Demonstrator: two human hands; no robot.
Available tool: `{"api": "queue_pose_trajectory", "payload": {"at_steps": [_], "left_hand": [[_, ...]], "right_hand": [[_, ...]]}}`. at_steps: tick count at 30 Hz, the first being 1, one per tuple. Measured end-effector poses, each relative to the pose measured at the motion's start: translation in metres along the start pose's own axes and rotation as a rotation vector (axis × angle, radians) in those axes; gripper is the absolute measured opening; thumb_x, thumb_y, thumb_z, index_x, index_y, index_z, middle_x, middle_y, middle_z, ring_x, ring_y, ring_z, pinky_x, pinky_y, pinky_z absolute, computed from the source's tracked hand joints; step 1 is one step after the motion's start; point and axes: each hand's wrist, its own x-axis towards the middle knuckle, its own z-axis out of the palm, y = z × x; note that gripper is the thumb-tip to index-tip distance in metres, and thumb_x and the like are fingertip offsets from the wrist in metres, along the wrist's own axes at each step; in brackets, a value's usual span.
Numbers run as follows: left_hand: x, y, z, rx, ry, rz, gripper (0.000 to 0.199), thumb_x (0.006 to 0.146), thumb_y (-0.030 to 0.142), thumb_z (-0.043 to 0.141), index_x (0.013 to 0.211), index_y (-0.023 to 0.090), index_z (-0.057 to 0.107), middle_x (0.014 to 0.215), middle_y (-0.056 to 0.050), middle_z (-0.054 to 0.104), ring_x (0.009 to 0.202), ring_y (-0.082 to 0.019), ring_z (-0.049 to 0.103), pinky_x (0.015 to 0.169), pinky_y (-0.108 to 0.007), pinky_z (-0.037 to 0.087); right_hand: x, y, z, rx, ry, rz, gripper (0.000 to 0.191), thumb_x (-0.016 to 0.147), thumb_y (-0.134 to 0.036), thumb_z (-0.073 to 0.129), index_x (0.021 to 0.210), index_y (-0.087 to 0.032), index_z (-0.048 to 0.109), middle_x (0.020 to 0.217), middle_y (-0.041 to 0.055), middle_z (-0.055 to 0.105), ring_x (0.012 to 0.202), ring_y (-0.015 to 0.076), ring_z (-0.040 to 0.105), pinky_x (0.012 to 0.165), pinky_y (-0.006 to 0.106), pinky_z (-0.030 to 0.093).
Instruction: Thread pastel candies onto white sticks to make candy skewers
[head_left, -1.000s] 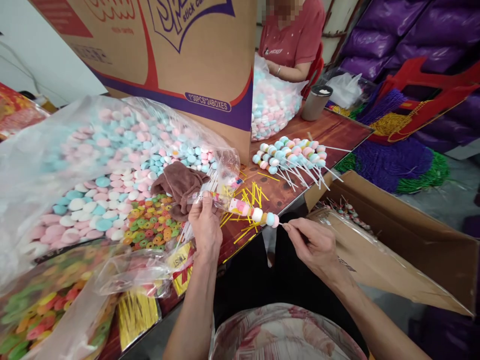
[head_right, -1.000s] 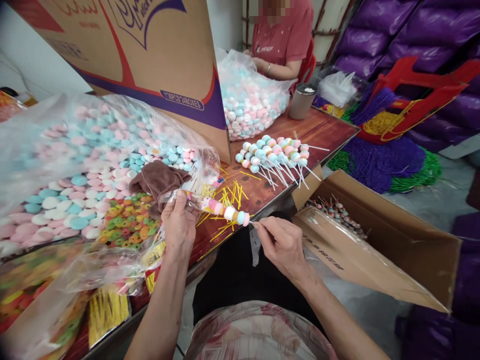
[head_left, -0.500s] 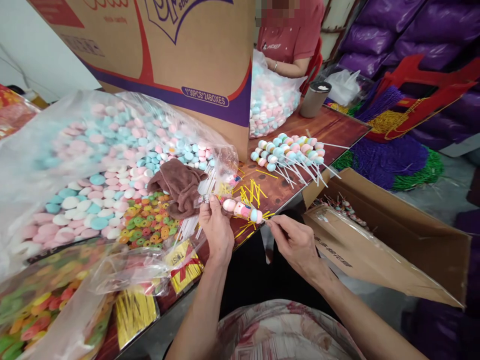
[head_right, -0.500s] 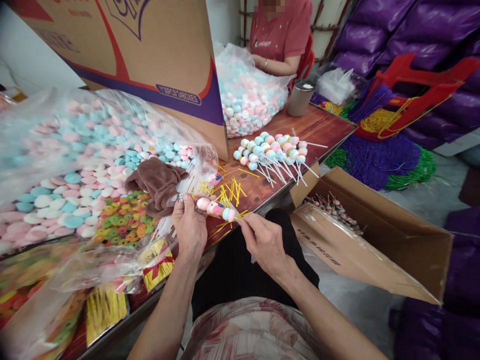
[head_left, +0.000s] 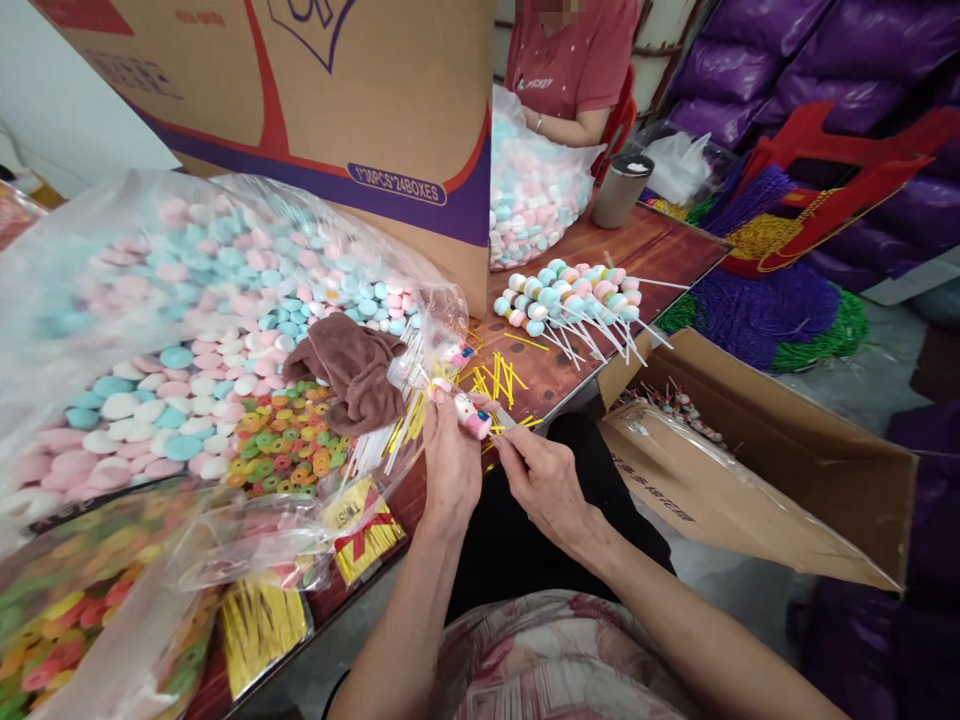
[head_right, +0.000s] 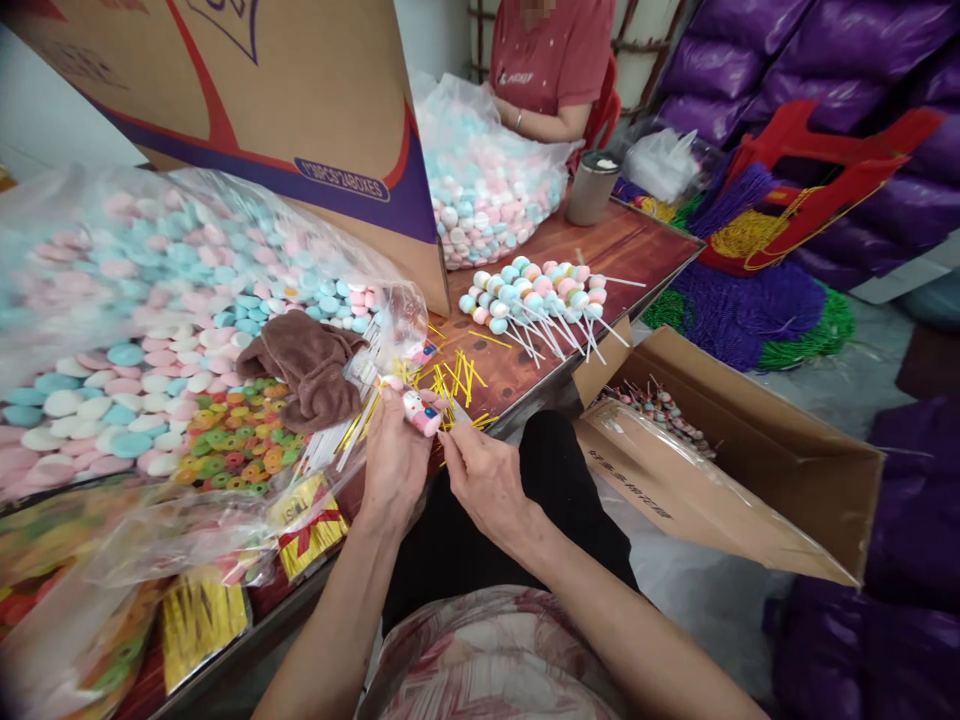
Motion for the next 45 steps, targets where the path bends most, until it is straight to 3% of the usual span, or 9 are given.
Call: {"api": "queue_pose_trajectory", "payload": {"at_steps": [6, 14, 23, 29, 32, 36, 40, 42, 45], "left_hand": [[-0.002, -0.005, 0.002, -0.043, 0.011, -0.042, 0.021, 0.088, 0.039, 0.066, 0.087, 0.019, 0.064, 0.082, -0.003, 0.068, 0.080, -0.013, 0.067, 0.082, -0.026, 0.052], [0.001, 0.009, -0.006, -0.012, -0.033, -0.070, 0.018, 0.084, 0.035, 0.071, 0.083, 0.019, 0.065, 0.080, -0.003, 0.064, 0.075, -0.013, 0.062, 0.072, -0.026, 0.053], [-0.010, 0.007, -0.008, 0.033, -0.073, -0.128, 0.016, 0.081, 0.029, 0.074, 0.089, 0.017, 0.065, 0.080, -0.004, 0.067, 0.070, -0.013, 0.064, 0.070, -0.026, 0.054], [-0.015, 0.011, -0.015, 0.126, -0.041, -0.088, 0.018, 0.079, 0.032, 0.075, 0.080, 0.016, 0.069, 0.082, -0.007, 0.071, 0.084, -0.019, 0.069, 0.076, -0.028, 0.054], [-0.022, 0.015, -0.021, 0.123, 0.005, -0.043, 0.016, 0.077, 0.030, 0.077, 0.079, 0.016, 0.069, 0.078, -0.004, 0.069, 0.077, -0.015, 0.067, 0.073, -0.024, 0.053], [-0.032, 0.026, -0.029, 0.129, -0.034, -0.094, 0.016, 0.080, 0.033, 0.075, 0.084, 0.018, 0.070, 0.056, 0.003, 0.056, 0.047, -0.010, 0.051, 0.060, -0.025, 0.052], [-0.035, 0.047, -0.040, -0.024, -0.067, -0.110, 0.024, 0.076, 0.033, 0.079, 0.093, 0.018, 0.071, 0.077, -0.006, 0.066, 0.075, -0.019, 0.065, 0.069, -0.030, 0.054], [-0.034, 0.056, -0.045, -0.090, -0.075, -0.119, 0.024, 0.075, 0.027, 0.080, 0.095, 0.018, 0.071, 0.078, -0.004, 0.064, 0.076, -0.018, 0.063, 0.067, -0.027, 0.054], [-0.028, 0.062, -0.053, -0.174, -0.074, -0.109, 0.021, 0.076, 0.018, 0.078, 0.095, 0.017, 0.069, 0.063, 0.004, 0.048, 0.056, -0.008, 0.049, 0.066, -0.024, 0.054]], "right_hand": [[0.010, -0.010, 0.002, 0.193, 0.021, 0.110, 0.026, 0.097, -0.028, 0.042, 0.075, -0.023, 0.056, 0.072, 0.0027, 0.064, 0.055, 0.0146, 0.049, 0.057, 0.027, 0.039], [-0.007, -0.004, -0.019, 0.534, -0.282, 0.328, 0.033, 0.093, -0.029, 0.050, 0.061, -0.021, 0.050, 0.054, -0.0034, 0.047, 0.049, 0.0111, 0.042, 0.050, 0.025, 0.035], [0.003, -0.012, 0.000, 0.615, -0.154, 0.331, 0.036, 0.089, -0.032, 0.055, 0.056, -0.019, 0.050, 0.053, -0.0034, 0.045, 0.051, 0.0103, 0.039, 0.052, 0.025, 0.033], [0.006, -0.018, 0.011, 0.680, -0.188, 0.335, 0.032, 0.092, -0.033, 0.053, 0.063, -0.020, 0.050, 0.054, -0.0049, 0.045, 0.051, 0.0095, 0.039, 0.051, 0.024, 0.033], [0.008, -0.025, 0.015, 0.718, -0.208, 0.358, 0.026, 0.093, -0.041, 0.055, 0.076, -0.021, 0.055, 0.061, -0.0043, 0.052, 0.050, 0.0092, 0.042, 0.049, 0.023, 0.034], [0.012, -0.043, 0.023, 1.069, -0.225, 0.536, 0.038, 0.089, -0.051, 0.058, 0.067, -0.021, 0.050, 0.049, -0.0072, 0.043, 0.041, 0.0070, 0.031, 0.041, 0.023, 0.023], [0.010, -0.057, 0.029, 1.402, -0.385, 0.673, 0.037, 0.086, -0.050, 0.060, 0.067, -0.022, 0.045, 0.043, -0.0123, 0.028, 0.037, 0.0058, 0.016, 0.040, 0.022, 0.018], [0.010, -0.056, 0.027, 1.309, -0.542, 0.613, 0.036, 0.090, -0.050, 0.054, 0.067, -0.022, 0.047, 0.042, -0.0111, 0.030, 0.036, 0.0067, 0.020, 0.040, 0.022, 0.022], [0.021, -0.046, 0.015, 0.728, -0.679, 0.329, 0.037, 0.097, -0.037, 0.044, 0.067, -0.019, 0.055, 0.053, -0.0035, 0.050, 0.045, 0.0092, 0.042, 0.048, 0.023, 0.032]]}}
